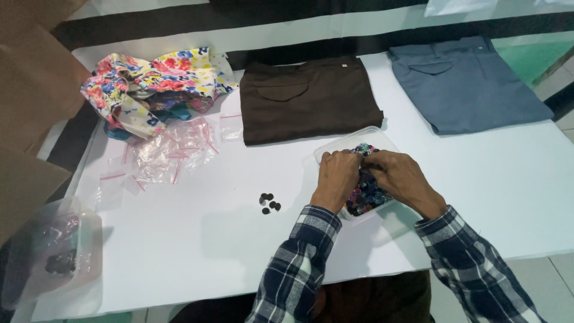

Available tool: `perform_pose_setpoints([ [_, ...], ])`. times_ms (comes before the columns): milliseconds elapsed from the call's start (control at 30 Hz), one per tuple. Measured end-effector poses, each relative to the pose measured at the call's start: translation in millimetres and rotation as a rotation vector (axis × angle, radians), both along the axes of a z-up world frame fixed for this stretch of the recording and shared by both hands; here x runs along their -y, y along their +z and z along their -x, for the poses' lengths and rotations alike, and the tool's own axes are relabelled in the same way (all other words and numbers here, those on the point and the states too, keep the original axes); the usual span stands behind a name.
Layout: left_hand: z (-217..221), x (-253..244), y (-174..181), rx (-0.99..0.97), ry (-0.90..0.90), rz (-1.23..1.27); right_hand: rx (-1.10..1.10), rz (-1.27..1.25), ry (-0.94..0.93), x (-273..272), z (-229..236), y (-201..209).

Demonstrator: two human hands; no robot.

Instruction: The person selects small buttons from a container and places them into small plastic bags. They handle the buttons one at a time, then gather several and put them into a bag before sealing it.

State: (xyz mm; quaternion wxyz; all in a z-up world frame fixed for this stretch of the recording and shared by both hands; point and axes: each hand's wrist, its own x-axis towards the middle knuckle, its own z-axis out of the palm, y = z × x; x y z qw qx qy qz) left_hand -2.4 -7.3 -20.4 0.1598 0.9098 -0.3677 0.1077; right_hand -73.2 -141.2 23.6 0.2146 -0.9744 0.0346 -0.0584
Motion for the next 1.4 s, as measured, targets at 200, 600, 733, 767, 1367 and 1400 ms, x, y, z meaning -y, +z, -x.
perform_pose_setpoints([
  [200,0.3,3.6,-7.6,-0.020,0.009,0.161,0.045,-0.016,-0.021,1.3,-1.0,-1.1],
  [600,44.3,-53.6,40.8,0.010,0.057,0.715,0.401,-0.334,0.018,-51.6,35.2,46.3],
  [733,77.1,-111.5,56.8,-0.126,0.063,0.925,0.450,-0.475,0.057,-100.6,52.0,35.5],
  [767,83.8,-125.5,54.8,-0.164,0.088,0.960,0.487,-0.499,0.076,-112.0,54.0,25.1],
  [1367,96.0,-209.7,-54.2,-0.157,0.360,0.828,0.280,-0.557,0.178,-178.8,36.2,-73.6],
  [1400,89.9,-207.0,-57.4,-0.114,0.361,0.781,0.289,-0.525,0.170,-179.2,32.4,-77.8],
])
